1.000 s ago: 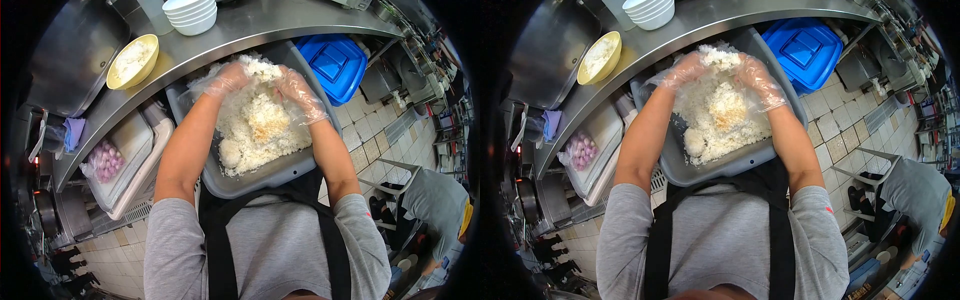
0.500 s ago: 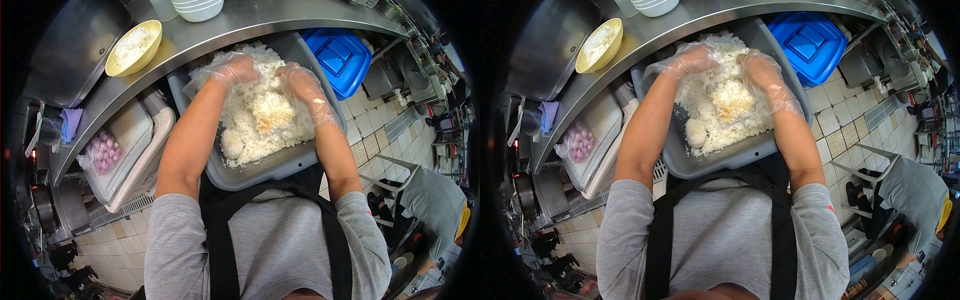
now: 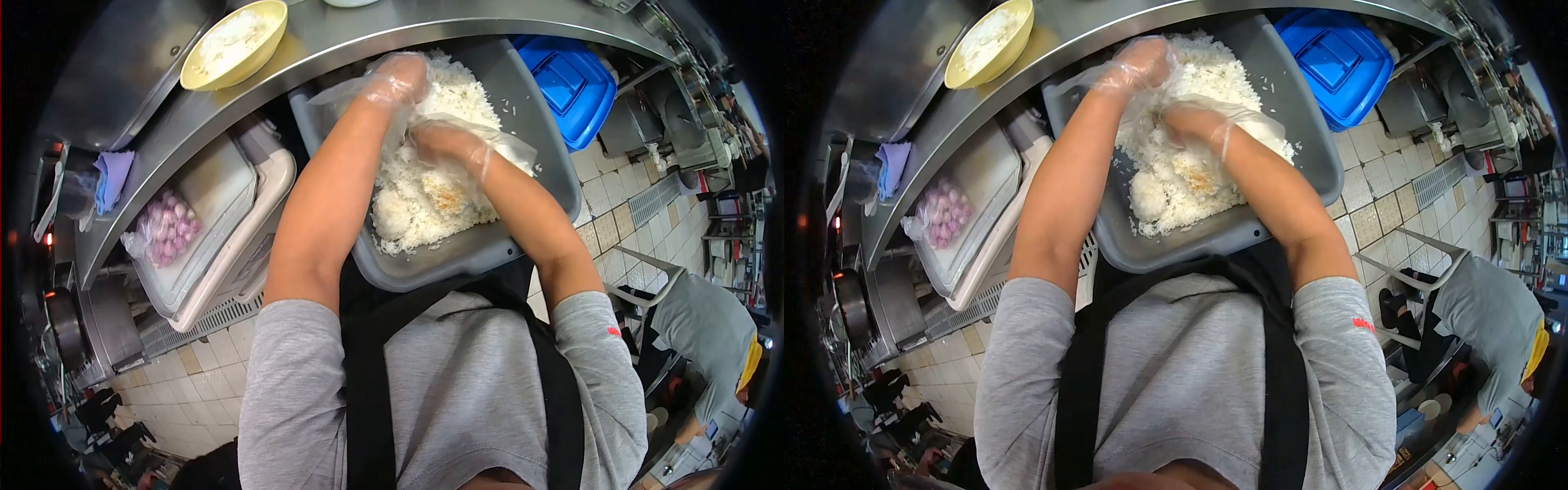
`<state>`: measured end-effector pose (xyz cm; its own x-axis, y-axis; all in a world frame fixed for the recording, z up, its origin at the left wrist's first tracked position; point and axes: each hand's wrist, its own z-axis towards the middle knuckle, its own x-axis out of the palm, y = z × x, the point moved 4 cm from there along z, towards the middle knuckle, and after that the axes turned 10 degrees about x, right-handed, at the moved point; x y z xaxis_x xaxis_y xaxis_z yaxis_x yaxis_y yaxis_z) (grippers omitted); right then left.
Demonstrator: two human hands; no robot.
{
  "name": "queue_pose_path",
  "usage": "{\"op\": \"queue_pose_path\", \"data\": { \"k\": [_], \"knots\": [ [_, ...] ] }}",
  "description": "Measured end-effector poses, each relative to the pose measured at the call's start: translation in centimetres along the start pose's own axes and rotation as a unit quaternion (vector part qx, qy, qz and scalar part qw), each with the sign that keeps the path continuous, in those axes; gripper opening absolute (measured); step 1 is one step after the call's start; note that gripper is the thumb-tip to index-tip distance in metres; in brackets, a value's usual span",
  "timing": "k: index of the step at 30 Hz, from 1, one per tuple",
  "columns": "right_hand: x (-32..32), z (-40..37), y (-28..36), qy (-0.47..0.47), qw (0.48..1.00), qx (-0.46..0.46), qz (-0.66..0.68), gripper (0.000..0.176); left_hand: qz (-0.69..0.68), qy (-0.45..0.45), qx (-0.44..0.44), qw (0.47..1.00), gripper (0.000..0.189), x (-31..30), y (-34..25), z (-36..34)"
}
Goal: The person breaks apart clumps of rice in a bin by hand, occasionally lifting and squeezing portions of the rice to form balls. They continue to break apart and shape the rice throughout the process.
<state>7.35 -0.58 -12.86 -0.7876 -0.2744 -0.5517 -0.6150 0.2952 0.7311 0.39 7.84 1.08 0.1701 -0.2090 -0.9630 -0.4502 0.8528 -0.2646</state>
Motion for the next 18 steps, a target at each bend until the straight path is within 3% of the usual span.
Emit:
{"op": "queue_pose_path", "data": {
  "k": [1,2,3,6,7,9,10,12,15,18],
  "knots": [
    [0.2,-0.7,0.9,0.005,1.000,-0.005,-0.003,0.028,-0.007,0.020,-0.009,1.000,0.028,-0.4,-0.1,-0.1],
    [-1.4,-4.1,5.8,0.005,0.990,0.001,-0.143,0.027,-0.015,0.041,-0.017,0.999,0.029,-0.3,0.0,-0.1],
    [-2.2,-6.0,8.2,0.005,0.960,0.006,-0.281,0.027,-0.031,-0.003,0.016,0.999,0.029,0.3,0.6,0.1],
    [-3.9,-4.0,5.4,-0.090,0.983,0.125,-0.103,0.024,-0.040,0.018,0.095,0.995,0.030,1.2,0.9,0.4],
    [-4.3,-4.4,5.8,-0.134,0.974,0.056,-0.174,0.023,-0.064,0.061,0.085,0.992,0.030,1.6,1.1,0.7],
    [-5.5,-5.6,7.5,-0.218,0.922,-0.086,-0.309,0.021,-0.099,-0.007,0.080,0.992,0.029,1.3,0.8,0.5],
    [-5.5,-5.9,7.9,-0.216,0.920,-0.090,-0.315,0.021,-0.116,-0.041,0.078,0.989,0.029,0.4,0.3,0.0],
    [-5.2,-6.7,8.7,-0.214,0.915,-0.098,-0.328,0.020,-0.163,0.026,0.064,0.984,0.032,-1.3,-0.2,-0.8],
    [-4.2,-6.7,9.2,-0.075,0.892,0.082,-0.437,0.019,-0.143,-0.015,0.052,0.988,0.034,-0.5,-0.4,-0.3],
    [-1.6,-6.3,10.4,-0.076,0.857,0.042,-0.508,0.020,-0.098,-0.010,0.015,0.995,0.034,-0.9,-0.7,-0.2]
  ]
}}
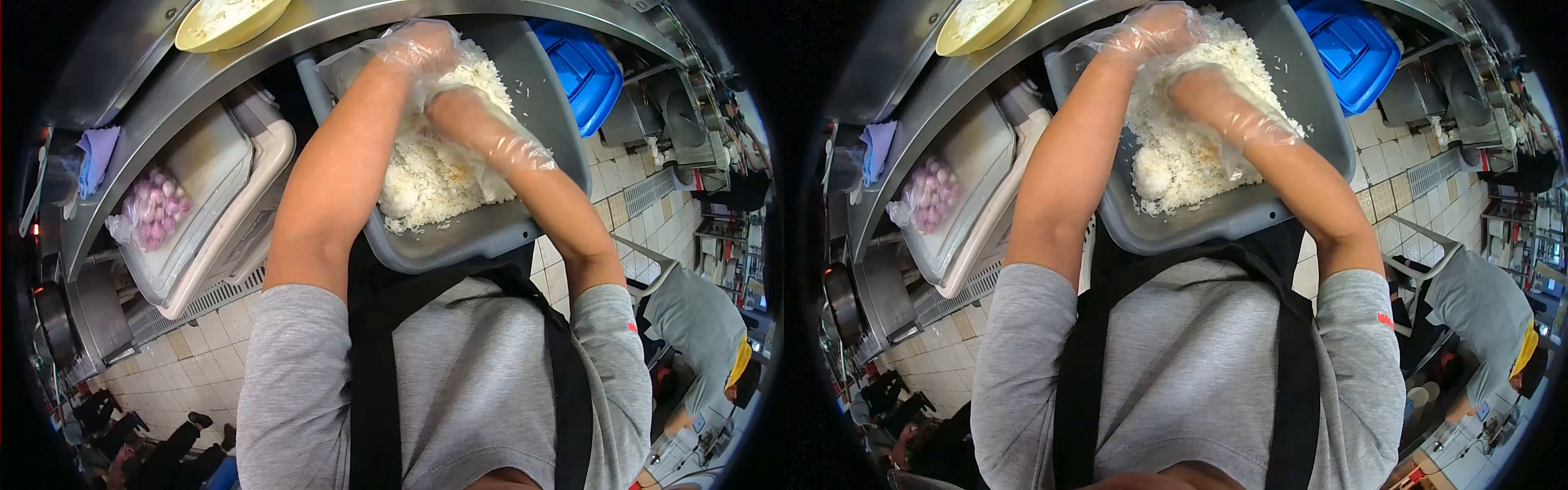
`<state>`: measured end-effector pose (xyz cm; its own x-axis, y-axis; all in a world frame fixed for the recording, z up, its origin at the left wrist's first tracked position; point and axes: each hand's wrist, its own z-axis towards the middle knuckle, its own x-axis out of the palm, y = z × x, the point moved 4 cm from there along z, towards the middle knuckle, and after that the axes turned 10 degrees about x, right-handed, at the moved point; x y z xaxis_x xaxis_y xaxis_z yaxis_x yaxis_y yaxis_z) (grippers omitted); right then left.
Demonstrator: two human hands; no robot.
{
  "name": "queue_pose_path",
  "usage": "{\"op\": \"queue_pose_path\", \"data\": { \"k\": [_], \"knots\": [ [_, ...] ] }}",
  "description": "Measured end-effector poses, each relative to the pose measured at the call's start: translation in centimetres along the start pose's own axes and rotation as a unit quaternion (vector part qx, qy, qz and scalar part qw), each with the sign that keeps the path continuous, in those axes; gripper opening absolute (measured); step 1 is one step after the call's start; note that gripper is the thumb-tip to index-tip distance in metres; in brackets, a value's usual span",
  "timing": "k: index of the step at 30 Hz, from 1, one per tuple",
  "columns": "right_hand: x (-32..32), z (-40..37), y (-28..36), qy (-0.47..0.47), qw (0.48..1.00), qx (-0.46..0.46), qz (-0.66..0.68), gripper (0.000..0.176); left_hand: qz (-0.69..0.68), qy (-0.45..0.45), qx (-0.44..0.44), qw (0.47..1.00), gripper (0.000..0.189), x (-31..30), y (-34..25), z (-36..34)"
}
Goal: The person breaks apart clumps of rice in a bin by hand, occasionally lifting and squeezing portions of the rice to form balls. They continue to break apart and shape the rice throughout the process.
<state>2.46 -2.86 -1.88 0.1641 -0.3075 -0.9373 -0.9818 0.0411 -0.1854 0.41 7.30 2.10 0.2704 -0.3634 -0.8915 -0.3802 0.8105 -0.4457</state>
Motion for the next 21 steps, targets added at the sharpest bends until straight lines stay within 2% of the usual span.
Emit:
{"op": "queue_pose_path", "data": {
  "k": [1,4,6,9,12,15,18,20,21],
  "knots": [
    [0.2,-0.4,1.2,-0.087,0.995,-0.037,-0.011,0.019,-0.003,-0.005,0.002,1.000,0.033,-0.1,-0.1,-0.1],
    [-0.4,-2.5,4.2,-0.094,0.979,-0.176,0.028,0.018,0.005,-0.001,0.022,1.000,0.032,0.2,0.0,0.2],
    [2.6,-1.6,6.0,0.034,0.969,-0.200,0.143,0.016,0.013,-0.008,0.040,0.999,0.031,0.4,0.1,0.5],
    [4.7,-4.4,8.7,0.034,0.940,-0.331,0.074,0.022,0.016,-0.025,0.060,0.998,0.031,0.6,-0.3,0.5],
    [7.1,-2.6,9.9,0.101,0.960,-0.261,0.018,0.039,0.005,-0.013,0.060,0.998,0.031,0.5,-0.5,0.4],
    [9.3,-1.2,10.7,0.095,0.946,-0.311,0.000,0.053,-0.002,0.005,0.055,0.998,0.036,0.0,-0.5,-0.2],
    [8.0,-2.2,10.5,0.171,0.915,-0.363,0.033,0.062,0.021,0.023,0.049,0.998,0.049,0.0,-0.1,-0.5],
    [4.3,-3.7,8.6,0.288,0.901,-0.300,0.126,0.069,0.005,0.033,0.051,0.998,0.054,0.2,0.4,-0.2],
    [2.9,-4.4,7.3,0.342,0.884,-0.265,0.174,0.072,-0.009,0.016,0.084,0.996,0.054,0.1,0.3,-0.2]
  ]
}}
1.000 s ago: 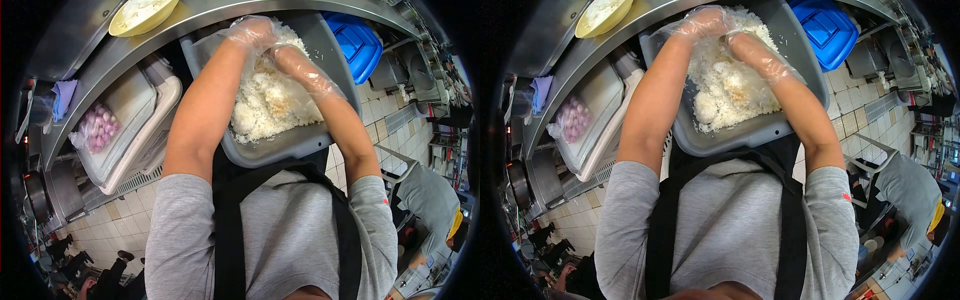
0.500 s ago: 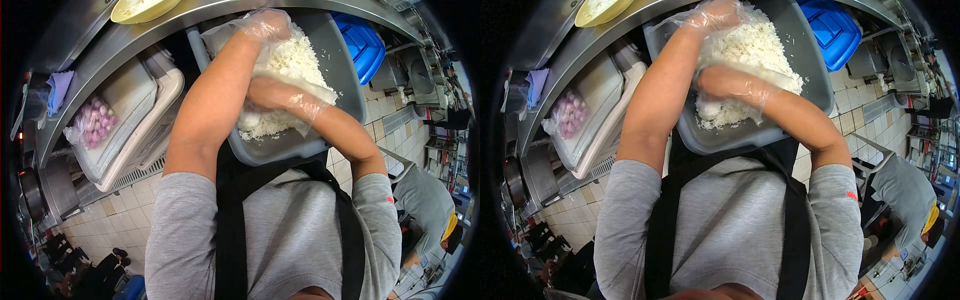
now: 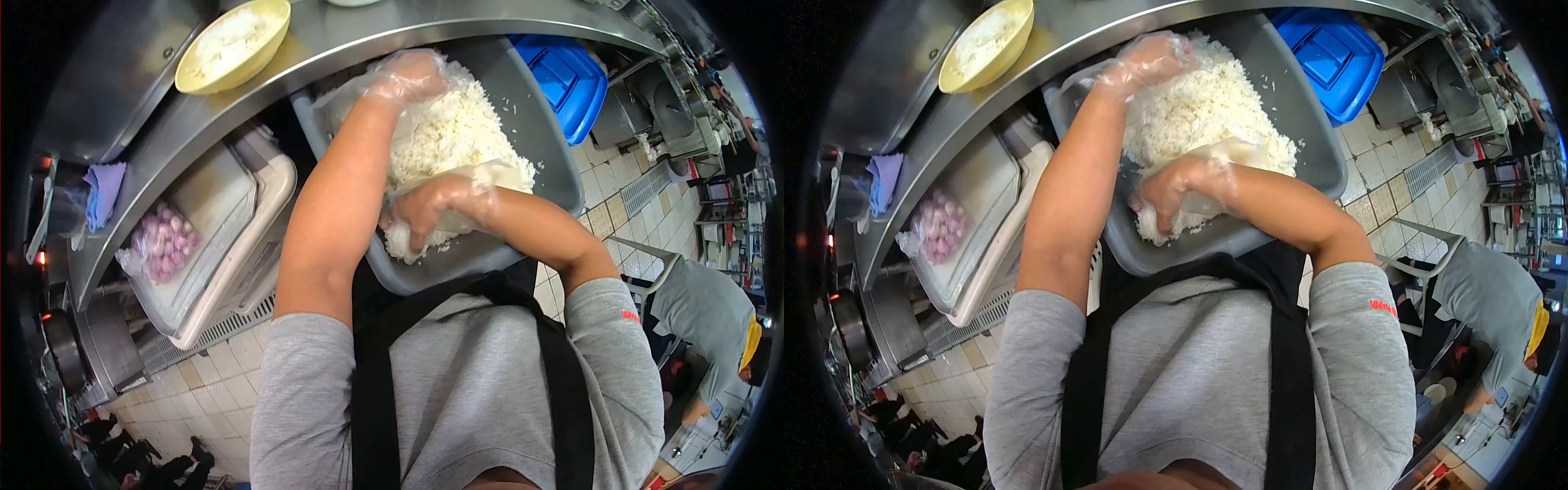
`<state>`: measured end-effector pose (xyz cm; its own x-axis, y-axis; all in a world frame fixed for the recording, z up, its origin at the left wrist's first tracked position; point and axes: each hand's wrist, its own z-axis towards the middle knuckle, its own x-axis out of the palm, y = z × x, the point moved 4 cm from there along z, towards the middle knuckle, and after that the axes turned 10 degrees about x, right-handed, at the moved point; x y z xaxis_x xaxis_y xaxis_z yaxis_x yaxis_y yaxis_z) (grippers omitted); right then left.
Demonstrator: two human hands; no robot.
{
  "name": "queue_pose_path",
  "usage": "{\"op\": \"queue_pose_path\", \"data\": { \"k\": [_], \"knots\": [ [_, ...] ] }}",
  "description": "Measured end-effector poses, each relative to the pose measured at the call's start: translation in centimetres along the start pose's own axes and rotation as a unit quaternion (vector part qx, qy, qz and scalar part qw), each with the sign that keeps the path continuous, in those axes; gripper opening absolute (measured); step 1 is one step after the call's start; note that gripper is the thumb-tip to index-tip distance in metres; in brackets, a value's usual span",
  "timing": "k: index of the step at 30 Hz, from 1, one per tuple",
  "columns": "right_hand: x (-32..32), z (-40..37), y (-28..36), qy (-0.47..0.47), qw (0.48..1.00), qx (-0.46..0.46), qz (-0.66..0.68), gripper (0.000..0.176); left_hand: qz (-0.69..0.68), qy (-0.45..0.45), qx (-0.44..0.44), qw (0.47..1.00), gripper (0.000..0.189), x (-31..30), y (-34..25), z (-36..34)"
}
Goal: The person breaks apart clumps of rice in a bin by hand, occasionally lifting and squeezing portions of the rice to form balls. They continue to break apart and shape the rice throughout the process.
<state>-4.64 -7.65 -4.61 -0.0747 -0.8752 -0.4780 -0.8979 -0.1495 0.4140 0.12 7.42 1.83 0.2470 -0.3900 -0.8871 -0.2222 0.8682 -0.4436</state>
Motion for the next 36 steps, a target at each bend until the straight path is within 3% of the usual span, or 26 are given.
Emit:
{"op": "queue_pose_path", "data": {
  "k": [3,4,5,8,9,11,12,13,14,16,17,20,23,26,32,36],
  "knots": [
    [-3.7,-5.1,-3.0,-0.159,0.978,-0.119,0.062,0.068,-0.107,0.020,0.039,0.993,0.049,0.0,0.4,1.1],
    [-5.1,-7.2,-4.6,-0.182,0.967,-0.109,0.139,0.067,-0.253,-0.001,0.034,0.967,0.043,1.0,1.3,1.5],
    [-6.3,-9.1,-6.3,-0.204,0.950,-0.101,0.216,0.065,-0.296,-0.006,0.015,0.955,0.040,1.0,1.5,1.6],
    [-9.0,-11.8,-12.0,-0.366,0.861,-0.099,0.340,0.062,-0.463,-0.141,0.082,0.871,0.041,-1.0,-2.0,0.4],
    [-9.3,-12.0,-12.9,-0.407,0.784,-0.152,0.444,0.059,-0.533,-0.096,-0.110,0.833,0.051,-0.7,-2.5,-0.3],
    [-9.5,-11.2,-13.8,-0.433,0.700,-0.215,0.524,0.059,-0.571,-0.108,-0.168,0.796,0.061,-0.3,-3.5,-0.3],
    [-9.4,-10.7,-13.4,-0.472,0.696,-0.188,0.508,0.059,-0.602,-0.075,-0.183,0.773,0.068,-0.2,-4.2,-0.3],
    [-9.3,-10.0,-13.4,-0.508,0.690,-0.160,0.490,0.059,-0.633,-0.090,-0.158,0.753,0.063,1.2,-3.4,0.1],
    [-8.5,-4.9,-17.2,-0.532,0.596,-0.288,0.528,0.052,-0.602,-0.057,-0.165,0.779,0.060,1.7,-3.3,0.2],
    [-7.6,-5.4,-15.7,-0.461,0.622,-0.281,0.567,0.041,-0.565,-0.001,-0.165,0.809,0.054,3.3,-2.5,0.5],
    [-7.7,-5.9,-15.7,-0.492,0.654,-0.266,0.510,0.040,-0.561,-0.028,-0.175,0.809,0.054,4.1,-1.6,0.9],
    [-8.7,-6.0,-16.5,-0.562,0.655,-0.107,0.493,0.040,-0.559,-0.084,-0.186,0.804,0.052,4.3,-2.3,1.5],
    [-8.8,-4.2,-17.8,-0.600,0.615,-0.186,0.477,0.040,-0.518,-0.125,-0.206,0.820,0.047,3.6,-2.9,1.4],
    [-8.9,-5.7,-17.3,-0.629,0.640,-0.101,0.431,0.038,-0.545,-0.133,-0.216,0.800,0.046,5.0,-1.6,2.1],
    [-8.5,-7.5,-19.0,-0.672,0.653,0.096,0.336,0.037,-0.555,-0.125,-0.253,0.783,0.051,4.7,-4.4,3.8],
    [-8.0,-8.1,-18.8,-0.703,0.622,0.059,0.339,0.037,-0.630,-0.132,-0.228,0.731,0.067,5.8,-4.1,3.6]
  ]
}}
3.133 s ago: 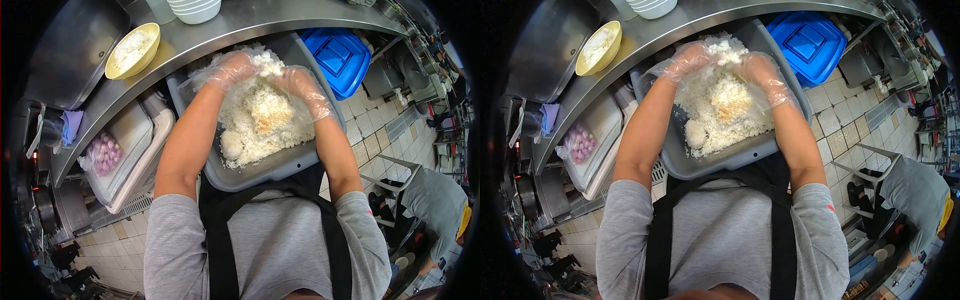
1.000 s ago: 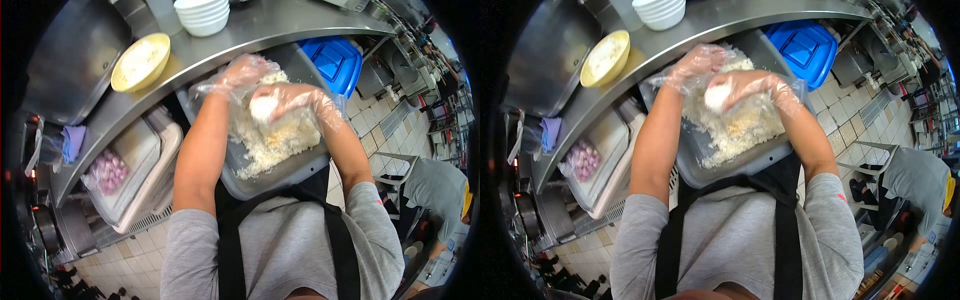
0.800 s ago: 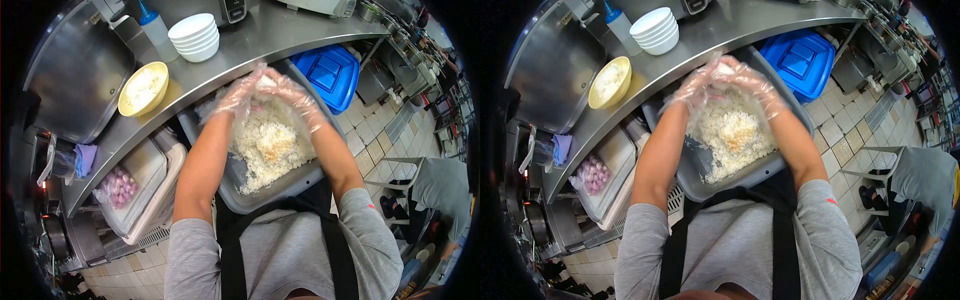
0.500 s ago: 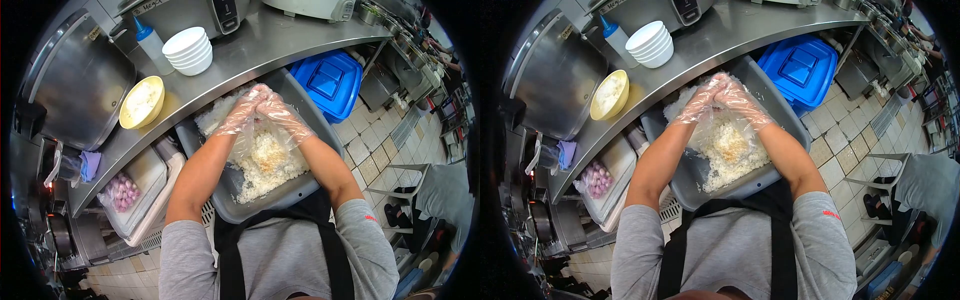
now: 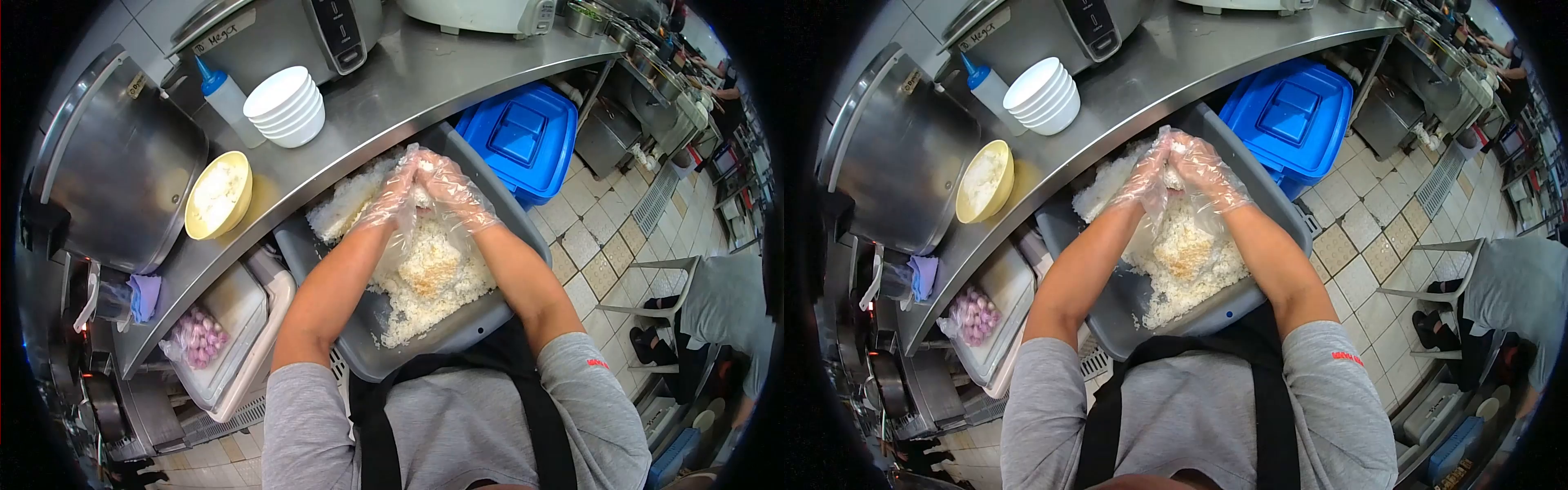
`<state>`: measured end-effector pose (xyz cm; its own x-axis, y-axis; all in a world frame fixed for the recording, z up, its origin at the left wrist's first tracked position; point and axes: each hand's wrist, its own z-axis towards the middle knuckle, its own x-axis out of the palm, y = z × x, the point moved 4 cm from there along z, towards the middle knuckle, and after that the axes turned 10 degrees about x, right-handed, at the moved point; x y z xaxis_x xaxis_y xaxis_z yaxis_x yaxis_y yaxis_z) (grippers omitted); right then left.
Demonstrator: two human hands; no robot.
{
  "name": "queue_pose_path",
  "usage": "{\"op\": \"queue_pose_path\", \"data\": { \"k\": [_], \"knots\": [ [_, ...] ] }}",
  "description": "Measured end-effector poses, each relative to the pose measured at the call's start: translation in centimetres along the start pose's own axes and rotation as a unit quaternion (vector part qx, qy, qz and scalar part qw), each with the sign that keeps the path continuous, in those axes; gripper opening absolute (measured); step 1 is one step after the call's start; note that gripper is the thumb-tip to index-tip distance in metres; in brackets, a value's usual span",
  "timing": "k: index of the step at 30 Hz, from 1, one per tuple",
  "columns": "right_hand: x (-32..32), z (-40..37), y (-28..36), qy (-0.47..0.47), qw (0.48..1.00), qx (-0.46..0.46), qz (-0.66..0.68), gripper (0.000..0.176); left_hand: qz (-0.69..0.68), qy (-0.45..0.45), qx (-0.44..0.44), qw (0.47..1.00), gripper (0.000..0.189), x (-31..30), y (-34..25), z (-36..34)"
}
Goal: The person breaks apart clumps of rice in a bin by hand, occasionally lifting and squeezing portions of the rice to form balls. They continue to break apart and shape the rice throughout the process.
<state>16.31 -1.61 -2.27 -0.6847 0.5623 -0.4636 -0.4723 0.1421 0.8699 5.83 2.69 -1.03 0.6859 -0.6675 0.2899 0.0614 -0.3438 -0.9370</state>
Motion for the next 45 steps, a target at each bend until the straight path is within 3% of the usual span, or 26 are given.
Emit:
{"op": "queue_pose_path", "data": {
  "k": [2,5,6,9,10,11,13,14,15,17,18,19,21,22,25,28,32,35,37,39,40,43,44,45],
  "knots": [
    [0.7,0.7,-0.8,0.008,0.999,-0.034,0.032,0.036,-0.006,0.001,-0.006,1.000,0.067,-0.8,0.6,0.8],
    [1.1,1.2,-1.4,0.057,0.996,-0.006,0.061,0.036,-0.010,-0.027,0.007,1.000,0.058,-1.5,0.9,1.3],
    [0.1,0.2,0.7,0.123,0.978,0.074,0.152,0.052,0.000,-0.020,0.029,0.999,0.056,-2.5,1.5,2.5],
    [0.1,-1.5,2.2,0.258,0.899,0.093,0.341,0.075,0.047,-0.061,0.050,0.996,0.046,-3.7,0.4,2.6],
    [-0.4,-2.6,4.3,0.279,0.910,0.089,0.294,0.092,0.053,-0.056,0.039,0.996,0.045,-4.0,0.2,2.4],
    [0.2,-2.2,3.5,0.240,0.953,0.054,0.178,0.094,0.060,-0.050,0.028,0.997,0.045,-4.6,0.1,2.4],
    [2.5,-0.8,0.1,0.148,0.987,-0.024,-0.058,0.099,0.318,0.016,0.102,0.942,0.056,-6.2,1.4,4.3],
    [3.0,-0.2,-0.8,0.128,0.989,-0.062,0.026,0.090,0.201,-0.014,0.037,0.979,0.058,-3.6,-0.9,1.6],
    [2.6,-0.2,-0.3,0.135,0.989,-0.037,0.043,0.083,0.078,-0.042,-0.028,0.996,0.060,-2.0,-1.8,0.0],
    [1.4,-0.3,1.5,0.146,0.986,0.014,0.075,0.069,0.097,0.039,0.042,0.994,0.057,-1.6,-1.2,1.0],
    [1.1,-0.2,0.7,0.129,0.987,0.016,0.089,0.051,0.124,0.061,0.087,0.987,0.056,-1.5,-1.1,1.1],
    [1.1,0.1,0.1,0.115,0.988,0.014,0.097,0.050,0.152,0.083,0.132,0.976,0.055,-1.3,-1.0,1.2],
    [1.0,0.8,-0.4,0.087,0.990,0.009,0.114,0.049,0.150,0.073,0.129,0.978,0.052,-1.1,-1.0,1.4],
    [0.7,1.2,-0.4,0.055,0.998,0.003,0.029,0.049,0.143,0.074,0.134,0.978,0.051,-0.8,-1.6,1.0],
    [0.4,1.5,-0.5,0.038,0.999,-0.022,0.014,0.047,0.146,0.037,0.122,0.981,0.048,-1.0,-1.7,0.7],
    [1.4,1.7,-1.6,0.049,0.977,-0.016,0.206,0.046,0.129,-0.011,0.173,0.976,0.045,-1.4,-1.3,1.3],
    [0.7,1.0,0.1,0.045,0.982,0.002,0.183,0.049,0.127,-0.051,0.256,0.957,0.036,-2.9,-0.6,3.0],
    [0.8,0.8,0.2,0.060,0.980,0.040,0.186,0.050,0.121,-0.073,0.250,0.958,0.032,-4.2,0.3,4.6],
    [1.0,0.4,0.7,0.079,0.964,0.082,0.240,0.047,0.141,-0.089,0.187,0.968,0.033,-4.0,-0.5,3.9],
    [1.2,0.7,-0.4,0.093,0.942,0.116,0.301,0.060,0.175,-0.069,0.116,0.975,0.034,-3.6,-1.2,2.5],
    [1.3,0.9,-1.1,0.099,0.929,0.133,0.331,0.067,0.136,-0.063,0.084,0.985,0.045,-3.8,-0.4,2.6],
    [1.2,0.5,-0.1,0.126,0.962,0.001,0.242,0.086,0.039,-0.086,0.002,0.996,0.054,-3.4,-1.2,1.3],
    [1.0,0.3,0.2,0.162,0.980,0.013,0.112,0.100,0.072,-0.059,0.014,0.996,0.057,-3.0,-1.7,1.1],
    [1.5,0.1,1.1,0.068,0.986,-0.120,-0.098,0.107,0.105,-0.031,0.025,0.994,0.060,-2.7,-2.1,0.8]
  ]
}}
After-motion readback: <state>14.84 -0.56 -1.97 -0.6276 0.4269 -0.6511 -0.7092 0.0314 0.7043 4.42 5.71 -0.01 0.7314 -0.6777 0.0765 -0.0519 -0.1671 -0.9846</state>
